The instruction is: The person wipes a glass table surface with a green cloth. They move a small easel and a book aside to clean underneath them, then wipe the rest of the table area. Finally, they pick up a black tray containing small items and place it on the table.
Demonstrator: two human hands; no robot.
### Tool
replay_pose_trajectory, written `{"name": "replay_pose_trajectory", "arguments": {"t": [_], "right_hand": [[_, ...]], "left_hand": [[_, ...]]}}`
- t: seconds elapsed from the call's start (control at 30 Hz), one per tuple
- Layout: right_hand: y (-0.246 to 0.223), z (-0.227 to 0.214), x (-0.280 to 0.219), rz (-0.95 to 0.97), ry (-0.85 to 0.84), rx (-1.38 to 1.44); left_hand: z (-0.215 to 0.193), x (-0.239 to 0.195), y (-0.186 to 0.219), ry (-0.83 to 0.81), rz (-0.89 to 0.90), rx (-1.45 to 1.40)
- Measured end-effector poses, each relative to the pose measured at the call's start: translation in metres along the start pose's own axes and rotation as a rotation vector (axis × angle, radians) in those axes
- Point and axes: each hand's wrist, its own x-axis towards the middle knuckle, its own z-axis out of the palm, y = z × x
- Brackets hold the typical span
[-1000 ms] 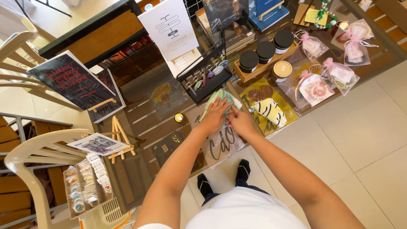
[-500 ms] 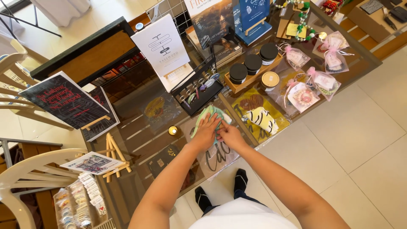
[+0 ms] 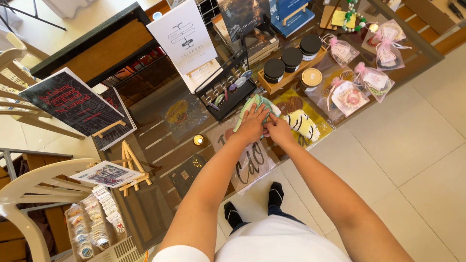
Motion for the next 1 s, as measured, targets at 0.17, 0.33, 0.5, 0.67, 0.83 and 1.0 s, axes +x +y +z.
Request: {"name": "replay_pose_trajectory", "arguments": {"t": [0.17,0.33,0.5,0.67,0.83,1.0], "right_hand": [[0.022,0.001,-0.037,0.045,-0.020,0.231],[0.038,0.002,-0.101,0.091,0.035,0.490],[0.054,0.016,-0.151,0.081,0.071,0.529],[0.062,0.056,-0.172,0.077,0.053,0.512],[0.055,0.106,-0.186,0.082,-0.006,0.443],[0.047,0.149,-0.184,0.083,-0.087,0.381]], "left_hand": [[0.009,-0.039,0.021,-0.008,0.038,0.021],[0.026,-0.079,0.047,-0.017,0.097,-0.013],[0.058,-0.118,0.043,-0.047,0.178,0.006],[0.066,-0.166,0.018,-0.013,0.183,0.003],[0.060,-0.219,-0.018,0.058,0.203,-0.049],[0.049,-0.258,-0.049,0.150,0.137,-0.121]]}}
